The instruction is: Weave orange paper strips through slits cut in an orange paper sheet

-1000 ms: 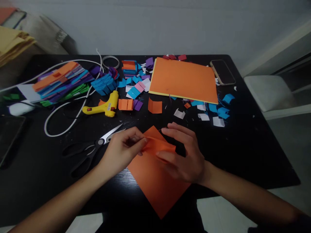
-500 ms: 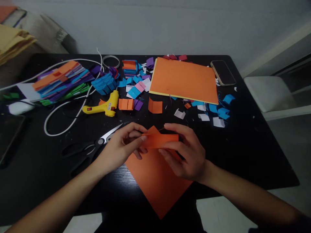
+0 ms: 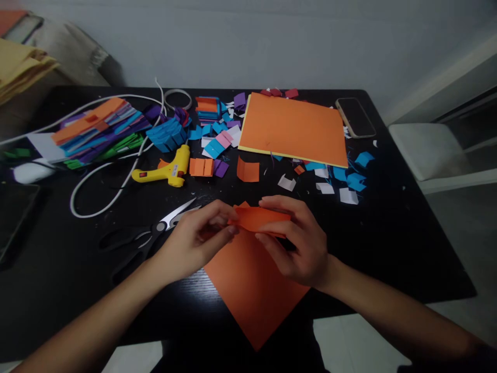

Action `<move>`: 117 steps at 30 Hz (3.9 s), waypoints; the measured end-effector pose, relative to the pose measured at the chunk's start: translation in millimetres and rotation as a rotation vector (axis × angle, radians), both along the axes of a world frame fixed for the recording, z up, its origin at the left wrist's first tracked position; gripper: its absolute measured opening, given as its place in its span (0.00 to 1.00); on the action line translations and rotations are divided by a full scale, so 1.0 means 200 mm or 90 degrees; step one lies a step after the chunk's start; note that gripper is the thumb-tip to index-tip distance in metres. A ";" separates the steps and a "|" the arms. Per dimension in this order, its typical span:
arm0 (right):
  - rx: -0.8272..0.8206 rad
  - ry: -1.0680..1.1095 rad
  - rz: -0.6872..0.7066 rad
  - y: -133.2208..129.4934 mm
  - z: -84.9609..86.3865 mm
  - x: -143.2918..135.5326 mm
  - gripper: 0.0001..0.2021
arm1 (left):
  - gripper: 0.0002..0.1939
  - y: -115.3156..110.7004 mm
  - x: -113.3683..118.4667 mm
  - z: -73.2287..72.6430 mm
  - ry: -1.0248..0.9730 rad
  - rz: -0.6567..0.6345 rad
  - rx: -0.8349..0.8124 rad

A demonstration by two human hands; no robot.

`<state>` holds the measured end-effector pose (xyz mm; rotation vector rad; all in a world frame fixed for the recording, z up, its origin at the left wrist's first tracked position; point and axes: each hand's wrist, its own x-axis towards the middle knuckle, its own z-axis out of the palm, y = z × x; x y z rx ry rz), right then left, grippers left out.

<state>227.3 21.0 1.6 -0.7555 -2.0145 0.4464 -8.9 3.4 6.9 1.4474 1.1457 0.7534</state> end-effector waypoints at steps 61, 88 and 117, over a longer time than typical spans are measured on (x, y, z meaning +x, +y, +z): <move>-0.290 0.090 0.064 -0.01 0.04 -0.01 0.12 | 0.08 -0.05 0.05 -0.03 0.031 0.111 0.103; -0.538 0.188 0.221 0.02 -0.02 -0.02 0.14 | 0.09 -0.02 0.09 0.01 -0.132 0.143 -0.038; -0.281 0.094 0.203 0.04 -0.02 0.00 0.13 | 0.04 -0.03 0.05 0.04 -0.010 0.039 0.041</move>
